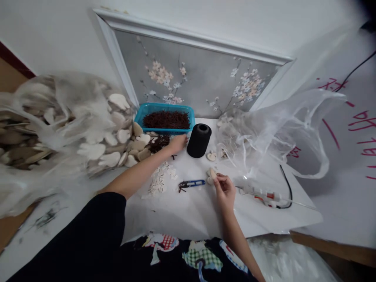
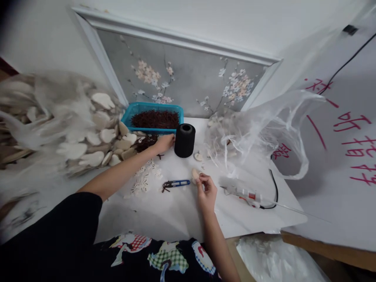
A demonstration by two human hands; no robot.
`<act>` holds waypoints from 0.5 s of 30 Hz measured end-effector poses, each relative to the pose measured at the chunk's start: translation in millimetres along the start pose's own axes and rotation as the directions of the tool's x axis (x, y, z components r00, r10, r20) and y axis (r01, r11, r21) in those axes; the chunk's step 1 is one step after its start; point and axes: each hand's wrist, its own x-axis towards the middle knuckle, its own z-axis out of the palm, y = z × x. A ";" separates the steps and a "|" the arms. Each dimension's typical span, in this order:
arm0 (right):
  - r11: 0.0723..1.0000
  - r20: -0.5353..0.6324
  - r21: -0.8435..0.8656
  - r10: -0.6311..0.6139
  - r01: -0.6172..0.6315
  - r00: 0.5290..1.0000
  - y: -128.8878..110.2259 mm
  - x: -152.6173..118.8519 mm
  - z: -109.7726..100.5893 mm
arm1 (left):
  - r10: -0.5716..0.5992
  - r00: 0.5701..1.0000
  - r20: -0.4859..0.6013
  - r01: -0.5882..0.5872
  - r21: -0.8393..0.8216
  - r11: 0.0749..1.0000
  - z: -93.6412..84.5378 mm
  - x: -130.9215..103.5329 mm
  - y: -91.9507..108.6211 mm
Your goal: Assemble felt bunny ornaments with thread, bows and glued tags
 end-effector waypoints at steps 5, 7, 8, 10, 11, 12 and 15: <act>0.999 0.118 0.020 0.035 -0.038 0.992 -5.8 -8.5 4.3 | -0.028 0.998 -0.053 0.027 -0.024 0.999 -21.5 -42.9 -14.3; 0.999 0.160 0.026 0.041 -0.046 0.986 -8.3 -11.8 6.9 | -0.040 0.998 -0.054 0.036 -0.074 0.997 -29.6 -55.7 -19.0; 0.998 0.174 0.028 0.043 -0.048 0.984 -9.0 -12.8 7.9 | -0.050 0.997 -0.051 0.045 -0.103 0.994 -32.7 -60.1 -20.9; 0.998 0.183 0.026 0.046 -0.051 0.982 -9.3 -13.8 9.0 | -0.082 0.996 -0.046 0.074 -0.158 0.985 -36.6 -65.0 -23.2; 0.998 0.178 0.023 0.047 -0.052 0.983 -8.9 -13.6 9.1 | -0.103 0.994 -0.043 0.094 -0.179 0.979 -37.7 -65.8 -23.2; 0.998 0.167 0.020 0.048 -0.052 0.985 -8.3 -13.1 8.8 | -0.125 0.991 -0.039 0.115 -0.196 0.974 -38.5 -66.0 -22.4; 0.998 0.119 0.011 0.052 -0.054 0.991 -7.1 -10.0 6.4 | -0.162 0.987 -0.021 0.153 -0.216 0.964 -41.4 -65.1 -16.3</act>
